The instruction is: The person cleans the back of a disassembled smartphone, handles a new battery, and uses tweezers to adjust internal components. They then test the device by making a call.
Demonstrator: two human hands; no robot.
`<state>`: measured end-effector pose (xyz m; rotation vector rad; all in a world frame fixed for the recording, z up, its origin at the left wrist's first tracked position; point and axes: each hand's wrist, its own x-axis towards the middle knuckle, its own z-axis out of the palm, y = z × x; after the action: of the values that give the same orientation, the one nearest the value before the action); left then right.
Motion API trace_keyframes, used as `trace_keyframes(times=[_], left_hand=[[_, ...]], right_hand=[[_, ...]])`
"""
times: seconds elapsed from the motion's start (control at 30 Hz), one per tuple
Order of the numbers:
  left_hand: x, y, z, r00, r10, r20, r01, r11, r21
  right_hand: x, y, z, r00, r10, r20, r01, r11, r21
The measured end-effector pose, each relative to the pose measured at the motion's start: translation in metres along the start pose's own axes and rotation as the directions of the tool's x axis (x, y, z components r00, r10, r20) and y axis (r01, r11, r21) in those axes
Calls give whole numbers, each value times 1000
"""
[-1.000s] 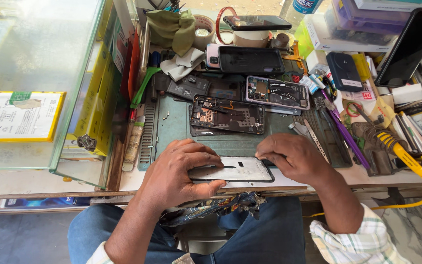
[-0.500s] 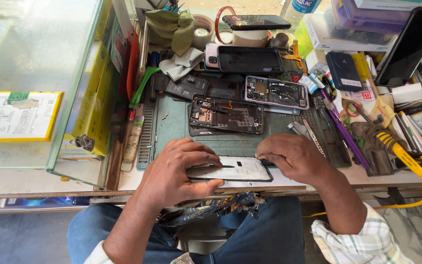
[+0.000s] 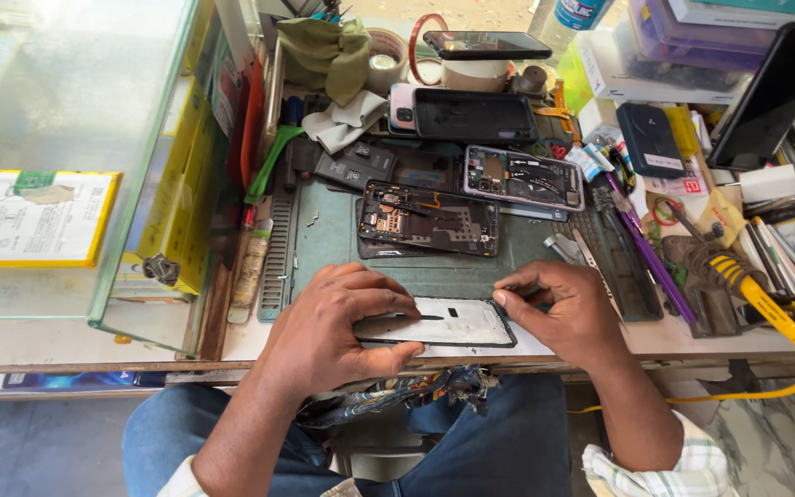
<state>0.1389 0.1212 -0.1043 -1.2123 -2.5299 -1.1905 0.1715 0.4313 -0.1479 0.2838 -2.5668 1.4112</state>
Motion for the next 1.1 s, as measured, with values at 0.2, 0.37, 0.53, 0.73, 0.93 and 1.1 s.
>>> trace_keyframes(times=[0.2,0.37,0.53,0.73,0.93,1.1], left_hand=[[-1,-1,0,1000,-4,4,4,1000,0],[1,-1,2,1000,-29,7,29,1000,5],[2,-2,2,999,-38,8,38,999,0],[1,-1,2,999,-40,13,40,999,-1],[2,-1,2,1000,-31,-1,31,1000,2],[2,-1,2,999,-40,8,40,999,9]], right_hand=[[-2,-2,2,996,-81,-45,80,996,-34],[-5,-3,5,994,-91,-62,88,995,-48],[-4,0,4,991,-128,-42,126,991,-53],[-6,4,4,995,-92,-46,93,996,9],[-5,3,3,993,-106,-50,105,994,-10],[-6,4,6,994,-91,-66,91,996,-14]])
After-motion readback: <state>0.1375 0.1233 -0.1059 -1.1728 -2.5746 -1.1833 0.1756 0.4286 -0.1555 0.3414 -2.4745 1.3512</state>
